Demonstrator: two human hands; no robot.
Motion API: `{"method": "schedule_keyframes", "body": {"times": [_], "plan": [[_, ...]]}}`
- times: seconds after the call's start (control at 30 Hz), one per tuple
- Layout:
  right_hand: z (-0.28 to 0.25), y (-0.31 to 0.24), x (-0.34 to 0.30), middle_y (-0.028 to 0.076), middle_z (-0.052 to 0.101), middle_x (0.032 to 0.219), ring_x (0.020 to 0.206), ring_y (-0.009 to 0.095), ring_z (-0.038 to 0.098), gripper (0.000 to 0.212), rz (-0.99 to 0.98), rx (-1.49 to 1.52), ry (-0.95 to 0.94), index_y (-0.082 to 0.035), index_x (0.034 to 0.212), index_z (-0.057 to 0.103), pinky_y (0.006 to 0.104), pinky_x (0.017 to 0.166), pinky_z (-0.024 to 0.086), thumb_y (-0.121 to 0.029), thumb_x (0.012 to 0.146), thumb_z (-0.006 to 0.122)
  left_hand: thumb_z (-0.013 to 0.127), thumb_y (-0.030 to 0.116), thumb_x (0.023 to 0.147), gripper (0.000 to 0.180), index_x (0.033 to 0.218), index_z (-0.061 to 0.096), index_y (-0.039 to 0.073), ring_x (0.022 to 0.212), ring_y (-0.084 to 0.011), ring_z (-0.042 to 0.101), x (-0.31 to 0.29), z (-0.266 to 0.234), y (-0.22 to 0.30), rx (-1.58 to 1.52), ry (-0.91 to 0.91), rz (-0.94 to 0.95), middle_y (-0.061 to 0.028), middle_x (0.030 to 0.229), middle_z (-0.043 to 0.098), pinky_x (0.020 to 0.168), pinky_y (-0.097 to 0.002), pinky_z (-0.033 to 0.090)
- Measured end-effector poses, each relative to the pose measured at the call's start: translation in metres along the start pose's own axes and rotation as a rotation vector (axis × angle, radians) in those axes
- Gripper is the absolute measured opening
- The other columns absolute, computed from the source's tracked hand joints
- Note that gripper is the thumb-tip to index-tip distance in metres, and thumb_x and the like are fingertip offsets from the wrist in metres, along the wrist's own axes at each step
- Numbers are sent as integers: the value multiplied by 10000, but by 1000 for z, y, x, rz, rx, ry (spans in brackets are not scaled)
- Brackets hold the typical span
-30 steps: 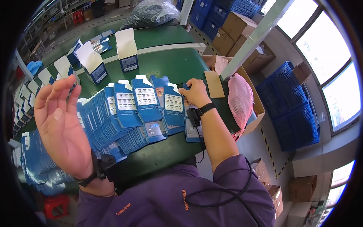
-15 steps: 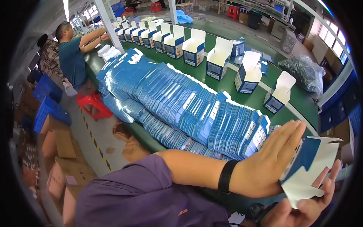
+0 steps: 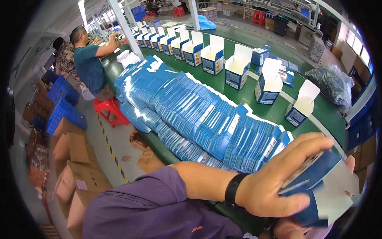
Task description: The person folds a white cardboard insert and places it into a blue box before folding the box shut. They then pick up a blue packet, slide it into another blue box, and fold that box closed, repeating these sequences throughout the video.
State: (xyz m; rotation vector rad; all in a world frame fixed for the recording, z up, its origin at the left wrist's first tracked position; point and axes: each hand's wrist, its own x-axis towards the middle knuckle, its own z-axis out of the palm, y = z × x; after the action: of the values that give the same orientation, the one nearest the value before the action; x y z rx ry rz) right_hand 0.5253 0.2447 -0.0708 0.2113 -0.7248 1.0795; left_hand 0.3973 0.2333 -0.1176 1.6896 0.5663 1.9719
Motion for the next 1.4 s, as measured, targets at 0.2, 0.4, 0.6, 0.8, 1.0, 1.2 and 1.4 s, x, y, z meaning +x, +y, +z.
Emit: {"method": "schedule_keyframes", "body": {"times": [0.2,0.4,0.6,0.8,1.0,1.2,1.4], "plan": [[-26,26,-18,171,474,1458,1297,357,487,898,68,-790,-267,-84,1478,364,534,1057,394,-624,841,696,571,76,780,763,1493,313,-1,1360,-444,362,-6,9,16,313,0,165,-238,1424,377,1199,-529,179],[-24,18,-21,162,483,1440,1362,385,438,745,128,-783,-256,-118,1492,354,574,1127,333,-511,919,621,564,56,792,621,1402,448,37,1272,-405,423,-2,7,8,8,51,70,-216,1380,406,1148,-588,200],[-56,7,-17,164,511,1396,1402,417,408,479,119,-752,-317,-153,1343,446,610,1160,304,-436,974,560,563,62,862,446,1308,568,45,1327,-384,386,-6,2,-4,154,-79,117,-215,1446,386,1169,-549,187],[-67,16,2,194,573,1302,1350,434,476,84,92,-878,-526,-133,860,580,547,1093,378,-103,917,635,628,-94,833,237,987,617,85,1306,-362,513,1,1,-19,301,86,124,-200,1317,573,1099,-484,384],[-66,9,21,198,557,1339,1400,342,454,374,295,-786,-430,-52,1221,601,457,1148,336,17,854,612,702,0,841,382,1198,582,63,1276,-351,553,17,11,-9,443,-54,56,-190,1293,597,1096,-457,404],[-83,-27,56,190,549,1377,1382,296,461,471,570,-481,-477,-8,1347,550,413,1117,366,-17,879,600,621,258,979,523,1415,474,9,1326,-311,510,15,-18,0,-3,33,-271,-202,1371,544,1109,-455,404],[-157,3,53,144,664,1226,1065,227,643,377,669,-695,-472,10,1287,617,372,908,508,-73,925,547,557,257,965,560,1437,423,-13,1345,-277,464,24,-19,-1,-366,348,-553,-202,1423,484,1109,-441,389]]}}
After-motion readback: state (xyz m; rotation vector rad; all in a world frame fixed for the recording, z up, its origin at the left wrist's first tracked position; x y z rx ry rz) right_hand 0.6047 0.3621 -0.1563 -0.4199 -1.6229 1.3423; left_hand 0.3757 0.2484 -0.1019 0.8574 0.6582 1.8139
